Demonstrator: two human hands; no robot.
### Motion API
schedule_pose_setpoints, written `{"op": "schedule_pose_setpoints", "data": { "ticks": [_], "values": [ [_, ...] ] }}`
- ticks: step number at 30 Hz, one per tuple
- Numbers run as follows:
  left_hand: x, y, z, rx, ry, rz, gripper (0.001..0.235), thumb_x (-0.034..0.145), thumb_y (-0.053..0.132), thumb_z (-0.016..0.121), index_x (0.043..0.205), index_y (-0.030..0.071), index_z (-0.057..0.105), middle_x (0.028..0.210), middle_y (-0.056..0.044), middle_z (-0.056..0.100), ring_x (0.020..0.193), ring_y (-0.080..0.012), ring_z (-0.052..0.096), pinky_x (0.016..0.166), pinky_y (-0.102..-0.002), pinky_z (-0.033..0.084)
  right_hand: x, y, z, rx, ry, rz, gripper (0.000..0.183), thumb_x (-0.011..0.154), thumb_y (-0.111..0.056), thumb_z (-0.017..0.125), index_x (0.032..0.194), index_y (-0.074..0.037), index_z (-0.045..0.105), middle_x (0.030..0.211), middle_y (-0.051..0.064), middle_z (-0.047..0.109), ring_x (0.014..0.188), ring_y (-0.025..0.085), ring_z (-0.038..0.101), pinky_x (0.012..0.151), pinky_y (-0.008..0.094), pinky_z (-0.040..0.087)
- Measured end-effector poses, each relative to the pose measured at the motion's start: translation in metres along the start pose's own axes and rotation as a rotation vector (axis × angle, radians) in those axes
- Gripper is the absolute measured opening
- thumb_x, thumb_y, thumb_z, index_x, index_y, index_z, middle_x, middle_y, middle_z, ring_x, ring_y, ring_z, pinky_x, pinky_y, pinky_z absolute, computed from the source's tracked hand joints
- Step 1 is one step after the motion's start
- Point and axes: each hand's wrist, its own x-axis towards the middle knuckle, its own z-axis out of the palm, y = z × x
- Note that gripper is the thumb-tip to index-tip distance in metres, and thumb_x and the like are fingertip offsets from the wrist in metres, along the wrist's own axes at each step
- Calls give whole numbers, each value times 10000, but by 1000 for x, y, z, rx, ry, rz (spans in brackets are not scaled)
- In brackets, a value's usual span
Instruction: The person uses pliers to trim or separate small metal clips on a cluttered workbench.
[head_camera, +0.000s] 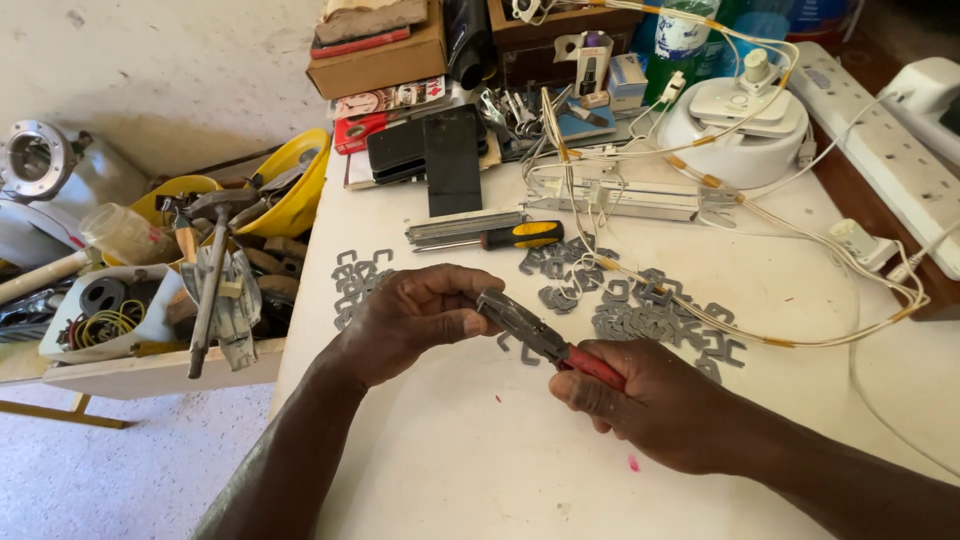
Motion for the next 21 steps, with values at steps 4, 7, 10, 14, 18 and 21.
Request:
{"op": "schedule_pose_setpoints", "data": {
  "ticks": [4,7,10,14,18,21],
  "values": [
    [0,-4,-1,35,34,-8,395,950,17,761,1332,-40,680,1227,-201,779,1113,-310,785,1050,-437,667,3,8,2,-47,32,-42,398,963,-495,685,861,-111,714,713,52,682,682,155,647,685,313,519],
    [0,-4,-2,-14,23,27,398,958,20,766,1342,-35,676,1233,-193,773,1128,-306,775,1074,-459,656,6,14,3,-41,67,-119,439,966,-489,707,762,-104,656,678,42,659,656,158,666,660,320,525],
    [-1,-5,-1,-28,19,24,411,956,0,761,1354,-45,669,1258,-204,767,1148,-302,769,1080,-438,647,8,19,3,-30,69,-150,391,959,-462,720,798,-106,721,689,28,653,667,156,671,676,319,539],
    [1,-4,0,-14,8,47,398,959,7,764,1342,-55,674,1250,-191,769,1134,-271,767,1075,-420,645,11,16,-2,-16,40,-191,350,950,-432,731,835,-106,784,713,24,687,682,151,673,691,306,558],
    [0,-6,0,-6,61,49,406,946,-17,768,1343,-34,689,1229,-194,782,1108,-284,781,1029,-410,665,12,20,2,88,23,-219,310,962,-376,729,873,-87,799,766,16,712,688,158,653,693,316,576],
    [0,-6,-1,-29,61,29,408,939,-14,772,1339,-37,692,1230,-190,782,1125,-290,775,1055,-421,654,11,16,3,88,22,-185,313,957,-373,726,881,-79,800,810,18,758,695,160,660,692,312,583]
  ]
}}
